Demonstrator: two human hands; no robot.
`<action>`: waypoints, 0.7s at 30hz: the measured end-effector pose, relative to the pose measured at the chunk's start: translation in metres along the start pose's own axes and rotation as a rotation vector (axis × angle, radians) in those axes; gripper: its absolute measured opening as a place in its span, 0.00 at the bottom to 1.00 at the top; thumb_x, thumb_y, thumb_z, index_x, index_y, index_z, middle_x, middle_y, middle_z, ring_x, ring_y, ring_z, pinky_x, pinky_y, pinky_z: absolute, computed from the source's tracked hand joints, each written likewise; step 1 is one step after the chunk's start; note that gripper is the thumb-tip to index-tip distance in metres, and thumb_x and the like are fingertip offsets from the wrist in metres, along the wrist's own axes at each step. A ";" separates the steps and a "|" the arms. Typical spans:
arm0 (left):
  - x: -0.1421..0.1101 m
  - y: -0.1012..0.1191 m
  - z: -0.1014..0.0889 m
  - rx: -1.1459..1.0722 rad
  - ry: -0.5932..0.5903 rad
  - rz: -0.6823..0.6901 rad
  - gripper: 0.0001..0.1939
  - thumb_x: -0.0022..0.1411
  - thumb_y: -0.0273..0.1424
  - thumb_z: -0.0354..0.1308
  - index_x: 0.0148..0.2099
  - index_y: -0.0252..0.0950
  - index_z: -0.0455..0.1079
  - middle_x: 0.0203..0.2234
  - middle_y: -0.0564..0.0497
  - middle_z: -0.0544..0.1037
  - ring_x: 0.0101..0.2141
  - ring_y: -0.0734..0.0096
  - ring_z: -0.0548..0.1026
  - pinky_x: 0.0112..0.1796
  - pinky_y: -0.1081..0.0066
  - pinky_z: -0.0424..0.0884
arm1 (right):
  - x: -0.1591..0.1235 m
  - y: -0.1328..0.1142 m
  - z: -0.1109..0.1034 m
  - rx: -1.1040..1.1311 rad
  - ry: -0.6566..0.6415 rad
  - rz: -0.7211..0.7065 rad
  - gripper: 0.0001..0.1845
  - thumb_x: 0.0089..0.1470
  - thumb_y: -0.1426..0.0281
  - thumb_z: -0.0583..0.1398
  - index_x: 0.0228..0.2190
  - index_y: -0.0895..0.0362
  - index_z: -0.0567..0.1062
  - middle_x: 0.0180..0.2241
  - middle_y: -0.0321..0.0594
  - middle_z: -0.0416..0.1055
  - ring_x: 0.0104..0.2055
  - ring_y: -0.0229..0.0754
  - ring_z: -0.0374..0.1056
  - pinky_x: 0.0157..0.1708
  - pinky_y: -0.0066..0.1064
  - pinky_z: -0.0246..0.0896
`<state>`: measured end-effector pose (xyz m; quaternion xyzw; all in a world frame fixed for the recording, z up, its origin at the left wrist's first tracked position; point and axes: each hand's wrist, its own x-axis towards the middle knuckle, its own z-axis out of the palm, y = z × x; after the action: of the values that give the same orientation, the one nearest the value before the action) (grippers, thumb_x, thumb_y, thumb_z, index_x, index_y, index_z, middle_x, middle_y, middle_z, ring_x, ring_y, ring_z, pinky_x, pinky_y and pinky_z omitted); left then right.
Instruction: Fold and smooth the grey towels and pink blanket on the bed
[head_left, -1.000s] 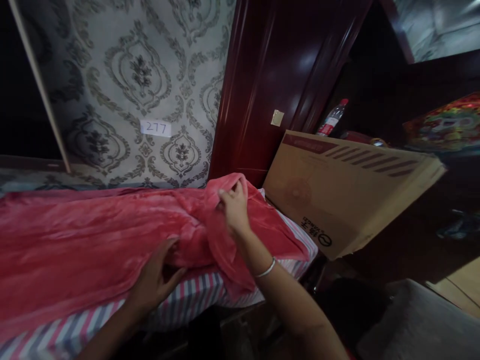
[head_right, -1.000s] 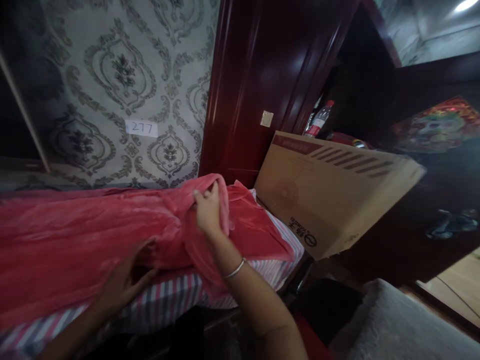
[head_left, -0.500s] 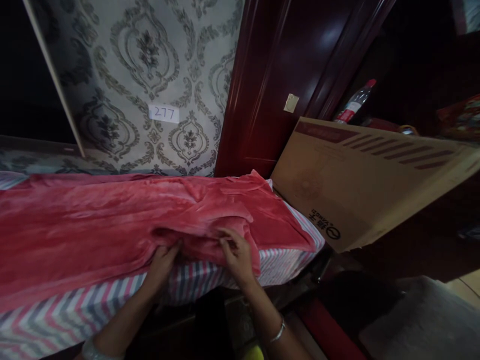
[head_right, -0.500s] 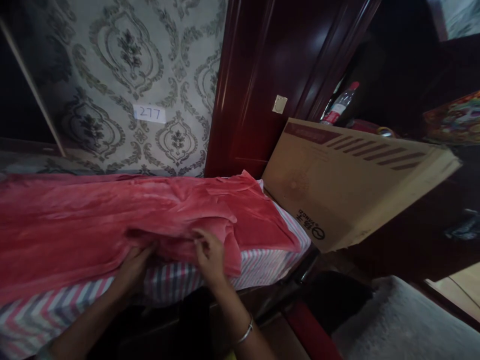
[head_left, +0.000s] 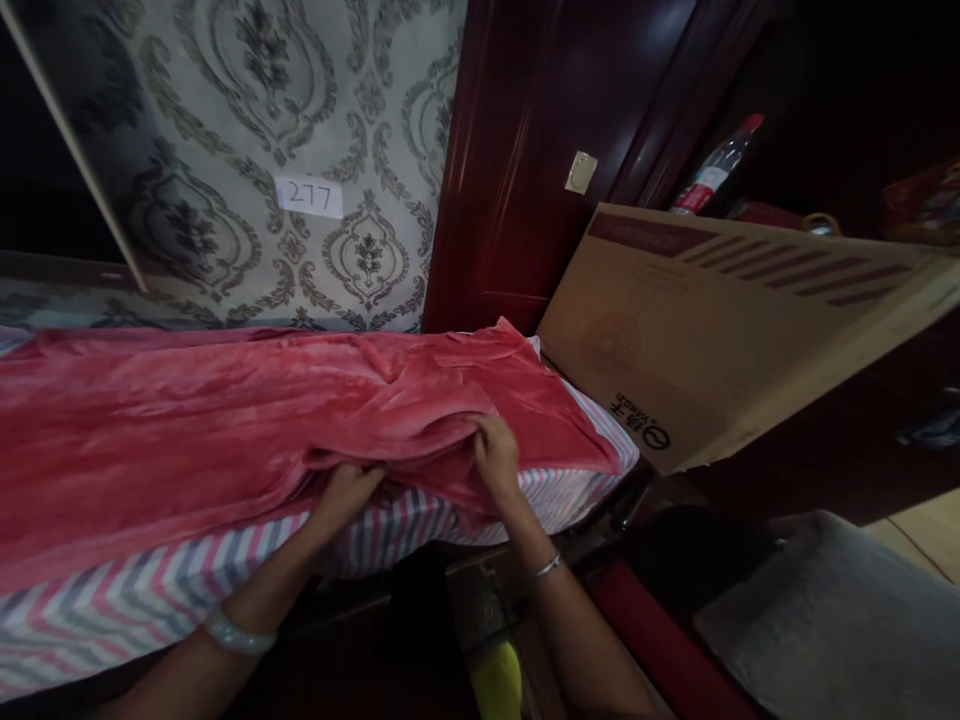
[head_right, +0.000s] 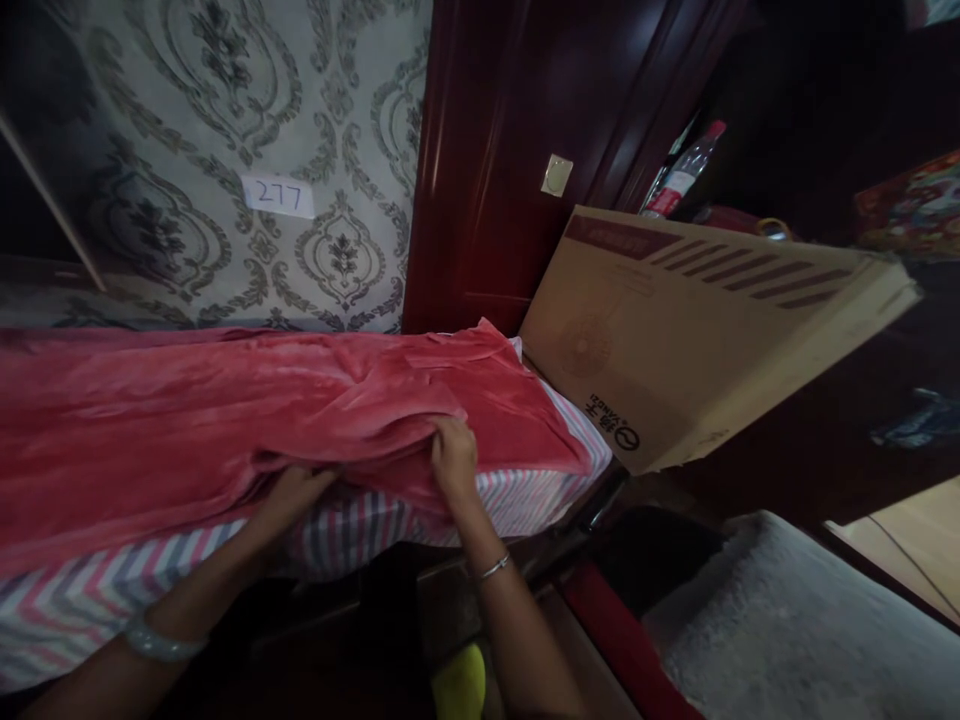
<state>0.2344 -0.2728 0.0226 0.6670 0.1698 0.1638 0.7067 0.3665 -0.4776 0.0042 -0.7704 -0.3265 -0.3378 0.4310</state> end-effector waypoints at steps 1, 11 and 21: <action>0.004 0.009 -0.001 -0.042 0.000 -0.028 0.14 0.48 0.36 0.67 0.20 0.38 0.66 0.11 0.52 0.71 0.15 0.62 0.73 0.18 0.67 0.72 | 0.009 0.004 -0.012 -0.006 0.040 0.018 0.18 0.60 0.75 0.50 0.41 0.54 0.78 0.39 0.43 0.78 0.43 0.47 0.72 0.47 0.39 0.66; 0.045 0.041 -0.026 -0.320 0.254 0.042 0.09 0.49 0.32 0.61 0.28 0.38 0.63 0.13 0.55 0.71 0.16 0.66 0.75 0.20 0.71 0.75 | -0.064 -0.002 -0.050 -0.008 0.022 0.152 0.16 0.59 0.73 0.53 0.40 0.53 0.79 0.35 0.42 0.78 0.39 0.46 0.73 0.41 0.37 0.68; 0.056 0.052 -0.055 -0.160 0.412 0.380 0.08 0.51 0.36 0.63 0.34 0.40 0.71 0.23 0.56 0.77 0.27 0.69 0.77 0.30 0.66 0.78 | -0.091 -0.014 -0.047 -0.014 0.027 0.127 0.18 0.61 0.76 0.52 0.45 0.53 0.79 0.39 0.42 0.78 0.42 0.45 0.73 0.43 0.37 0.70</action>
<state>0.2591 -0.1956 0.0701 0.5817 0.1686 0.4380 0.6644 0.2933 -0.5329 -0.0440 -0.7879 -0.2688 -0.3222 0.4507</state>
